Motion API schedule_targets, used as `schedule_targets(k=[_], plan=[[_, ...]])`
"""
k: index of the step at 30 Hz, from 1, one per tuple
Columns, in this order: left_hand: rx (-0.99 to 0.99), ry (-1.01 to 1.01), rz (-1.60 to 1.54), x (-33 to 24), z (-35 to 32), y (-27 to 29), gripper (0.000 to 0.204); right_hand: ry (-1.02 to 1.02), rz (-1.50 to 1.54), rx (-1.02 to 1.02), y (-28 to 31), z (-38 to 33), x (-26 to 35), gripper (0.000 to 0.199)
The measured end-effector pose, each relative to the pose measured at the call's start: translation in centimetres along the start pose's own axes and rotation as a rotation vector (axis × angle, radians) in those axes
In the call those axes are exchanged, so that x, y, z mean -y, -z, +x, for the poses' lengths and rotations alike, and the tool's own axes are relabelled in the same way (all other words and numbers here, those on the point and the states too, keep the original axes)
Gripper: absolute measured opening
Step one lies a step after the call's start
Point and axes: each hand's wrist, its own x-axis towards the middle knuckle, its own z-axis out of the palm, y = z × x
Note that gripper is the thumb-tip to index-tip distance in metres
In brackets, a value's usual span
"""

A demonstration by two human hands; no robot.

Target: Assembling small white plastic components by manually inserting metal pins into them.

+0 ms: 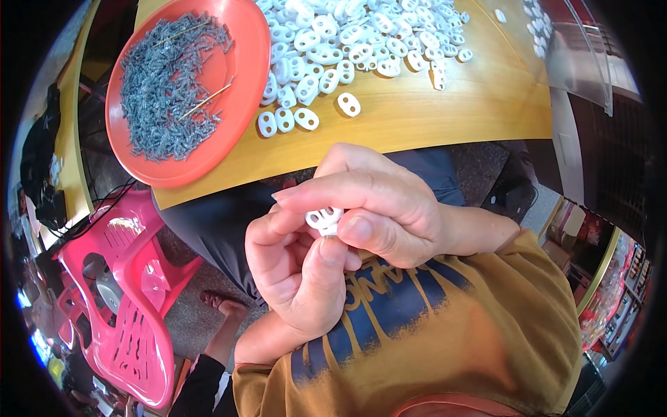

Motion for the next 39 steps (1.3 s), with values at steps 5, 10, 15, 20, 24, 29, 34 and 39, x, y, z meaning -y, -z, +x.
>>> schedule_targets(k=[5,10,15,20,24,29,34,39], plan=[[0.027,0.014,-0.043,-0.5,0.1,-0.1,0.026,-0.037,0.022,0.087,0.6,0.1,0.2,0.035],[-0.048,0.077,-0.115,-0.7,0.4,0.0,0.028,-0.122,0.118,0.04,0.4,-0.3,0.5,0.031],[-0.131,0.085,-0.115,-0.8,0.5,-0.3,0.031,-0.143,0.089,0.009,0.4,-0.2,0.9,0.028],[-0.159,0.07,-0.068,-0.9,0.6,-0.5,0.037,-0.09,-0.034,-0.031,0.2,-0.3,0.9,0.028],[-0.187,0.061,-0.069,-0.9,0.5,-0.6,0.038,-0.101,-0.039,-0.039,0.1,-0.4,0.9,0.028],[-0.191,0.065,-0.067,-0.8,0.5,-0.3,0.037,-0.121,-0.052,0.03,0.4,-0.4,0.7,0.03],[-0.307,0.022,-0.039,-0.5,0.3,-0.6,0.036,-0.124,0.013,0.047,0.3,-0.5,0.5,0.034],[0.03,0.048,-0.105,-0.6,0.0,1.1,0.035,-0.159,-0.003,0.134,1.1,-0.4,0.6,0.039]])
